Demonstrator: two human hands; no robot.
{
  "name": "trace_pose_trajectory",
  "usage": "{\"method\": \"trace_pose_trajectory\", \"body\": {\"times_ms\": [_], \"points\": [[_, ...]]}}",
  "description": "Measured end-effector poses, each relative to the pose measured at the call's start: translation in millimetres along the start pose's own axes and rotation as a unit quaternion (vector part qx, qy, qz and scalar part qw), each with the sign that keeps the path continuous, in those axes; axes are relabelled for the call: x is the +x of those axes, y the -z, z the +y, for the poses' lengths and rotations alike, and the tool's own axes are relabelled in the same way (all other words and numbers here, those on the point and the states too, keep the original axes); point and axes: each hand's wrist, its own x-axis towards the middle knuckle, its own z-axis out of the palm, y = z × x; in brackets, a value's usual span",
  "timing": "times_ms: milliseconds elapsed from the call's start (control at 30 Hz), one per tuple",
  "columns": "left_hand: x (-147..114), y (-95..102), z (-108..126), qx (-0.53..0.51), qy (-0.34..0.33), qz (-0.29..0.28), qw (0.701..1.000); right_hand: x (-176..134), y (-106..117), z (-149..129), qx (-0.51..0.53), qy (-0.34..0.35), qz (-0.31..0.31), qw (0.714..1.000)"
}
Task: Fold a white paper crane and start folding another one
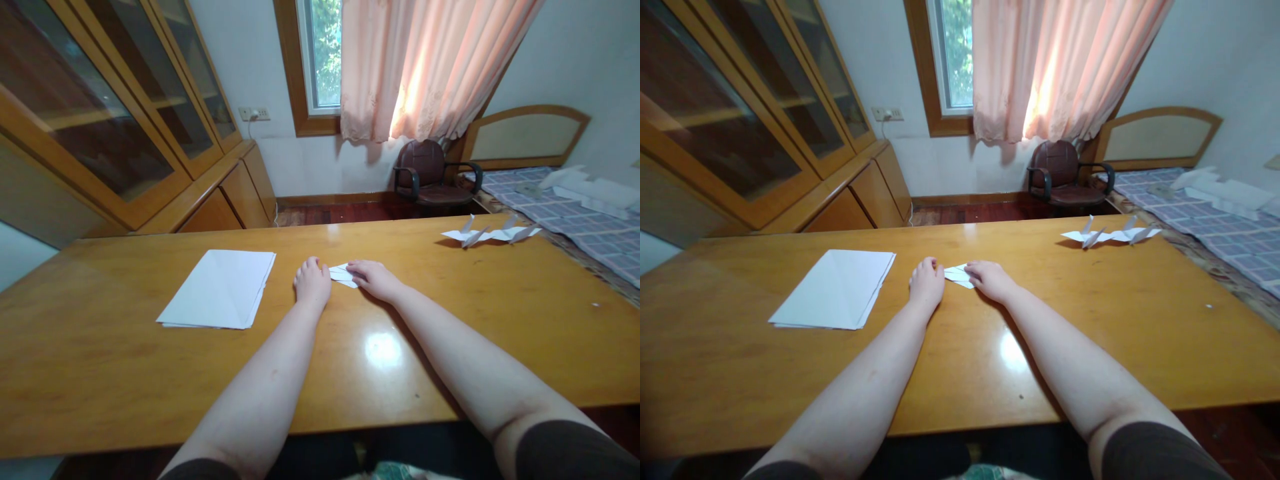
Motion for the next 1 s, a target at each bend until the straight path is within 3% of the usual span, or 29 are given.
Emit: {"method": "trace_pose_trajectory", "body": {"times_ms": [167, 367, 500, 800, 1000], "points": [[2.9, -2.1, -2.4, 0.013, -0.064, -0.055, 0.996, 0.0, 3.6, -2.9, -0.054, -0.085, 0.027, 0.995], [1.9, -2.6, -3.3, 0.049, -0.129, -0.113, 0.984, 1.1, 6.7, -6.3, -0.058, -0.059, 0.025, 0.996], [3.6, -2.4, -6.9, 0.028, -0.127, -0.13, 0.983, 1.4, 5.5, -4.9, -0.037, -0.045, 0.02, 0.998], [8.0, 6.0, -7.0, -0.03, -0.131, -0.183, 0.974, 1.0, 8.7, -10.9, -0.025, -0.093, 0.032, 0.995], [3.9, 14.2, 0.1, -0.081, -0.148, -0.175, 0.97, 2.3, 12.8, -11.4, -0.047, -0.13, 0.068, 0.988]]}}
